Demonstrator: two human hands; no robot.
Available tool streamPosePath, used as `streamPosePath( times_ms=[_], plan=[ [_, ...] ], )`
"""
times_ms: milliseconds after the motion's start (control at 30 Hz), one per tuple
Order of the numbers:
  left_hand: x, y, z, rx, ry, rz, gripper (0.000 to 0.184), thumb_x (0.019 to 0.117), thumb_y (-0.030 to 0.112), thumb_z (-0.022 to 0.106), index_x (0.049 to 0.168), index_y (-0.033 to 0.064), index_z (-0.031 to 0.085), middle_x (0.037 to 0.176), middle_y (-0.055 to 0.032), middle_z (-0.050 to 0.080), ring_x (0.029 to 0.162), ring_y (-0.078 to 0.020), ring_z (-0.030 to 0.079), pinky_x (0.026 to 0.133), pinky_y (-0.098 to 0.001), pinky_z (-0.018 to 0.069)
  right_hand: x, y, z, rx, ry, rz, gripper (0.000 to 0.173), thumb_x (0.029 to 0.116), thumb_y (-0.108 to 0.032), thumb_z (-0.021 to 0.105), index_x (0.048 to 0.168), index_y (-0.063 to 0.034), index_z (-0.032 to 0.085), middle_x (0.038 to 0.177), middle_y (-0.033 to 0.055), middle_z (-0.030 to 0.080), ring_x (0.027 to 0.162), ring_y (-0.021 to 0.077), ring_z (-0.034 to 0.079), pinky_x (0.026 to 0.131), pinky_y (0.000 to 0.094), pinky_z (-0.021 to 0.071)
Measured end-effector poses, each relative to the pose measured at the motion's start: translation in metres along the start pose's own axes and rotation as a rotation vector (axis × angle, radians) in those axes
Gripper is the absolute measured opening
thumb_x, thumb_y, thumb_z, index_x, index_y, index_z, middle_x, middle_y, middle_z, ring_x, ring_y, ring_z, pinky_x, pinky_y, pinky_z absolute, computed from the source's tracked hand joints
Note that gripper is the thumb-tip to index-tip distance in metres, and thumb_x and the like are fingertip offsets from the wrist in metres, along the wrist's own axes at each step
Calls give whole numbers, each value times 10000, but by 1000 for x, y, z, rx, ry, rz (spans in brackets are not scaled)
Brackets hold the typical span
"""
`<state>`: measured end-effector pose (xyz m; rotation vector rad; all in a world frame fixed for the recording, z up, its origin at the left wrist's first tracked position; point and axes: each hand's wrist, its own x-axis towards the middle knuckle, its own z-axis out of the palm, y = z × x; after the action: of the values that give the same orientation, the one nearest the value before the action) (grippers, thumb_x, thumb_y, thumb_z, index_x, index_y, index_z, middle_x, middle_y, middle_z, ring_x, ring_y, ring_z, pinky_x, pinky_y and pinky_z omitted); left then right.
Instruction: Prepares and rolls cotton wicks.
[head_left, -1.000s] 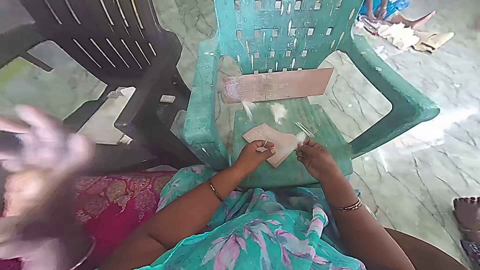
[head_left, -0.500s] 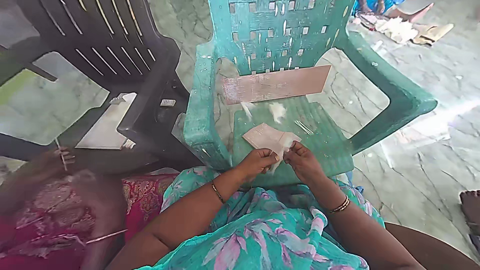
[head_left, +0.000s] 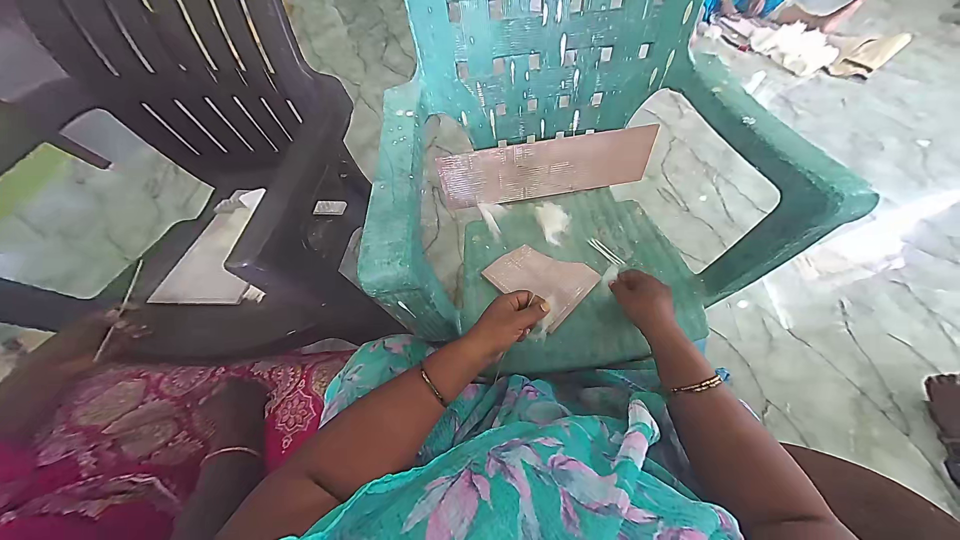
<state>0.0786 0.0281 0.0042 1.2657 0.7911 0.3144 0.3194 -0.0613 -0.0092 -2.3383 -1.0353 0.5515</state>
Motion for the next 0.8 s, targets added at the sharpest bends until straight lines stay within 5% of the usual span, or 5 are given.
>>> streamPosePath(
  times_ms=[100, 267, 400, 533, 800],
  plan=[
    [1, -1, -1, 18, 17, -7, 144, 1041, 134, 602, 915, 65, 606, 713, 21, 540, 559, -29, 459, 525, -165, 384, 4, 5, 3, -162, 6, 1, 334, 994, -264, 653, 1193, 3, 681, 1158, 287, 658, 1191, 506, 568, 992, 729, 380],
    [3, -3, -5, 22, 37, 28, 149, 1037, 138, 610, 904, 72, 603, 713, 21, 536, 550, -32, 452, 514, -167, 376, -6, -3, -1, -63, 194, -182, 324, 1004, -220, 636, 1230, 10, 660, 1190, 310, 623, 1134, 518, 584, 923, 718, 421],
    [3, -4, -7, 33, 29, 41, 100, 1031, 122, 617, 959, 54, 629, 732, 20, 556, 553, -23, 453, 516, -163, 378, -37, -26, 17, 277, 0, -324, 276, 1012, -204, 639, 1211, -21, 688, 1094, 163, 700, 930, 293, 673, 813, 502, 551],
    [2, -3, -6, 116, -18, 43, 106, 1027, 116, 620, 956, 40, 638, 719, 28, 549, 563, -17, 457, 528, -165, 379, -54, -43, 33, 590, -299, -176, 203, 976, -149, 699, 1147, -40, 687, 950, 36, 703, 817, 81, 640, 772, 285, 536],
    [1, -4, -6, 83, 13, 56, 155, 1040, 184, 615, 1114, 51, 645, 795, 7, 572, 578, -27, 462, 541, -173, 392, -52, -40, 31, 988, -247, -33, 86, 1028, -67, 579, 977, -60, 647, 838, 6, 666, 676, 61, 573, 622, 204, 479]
  ],
)
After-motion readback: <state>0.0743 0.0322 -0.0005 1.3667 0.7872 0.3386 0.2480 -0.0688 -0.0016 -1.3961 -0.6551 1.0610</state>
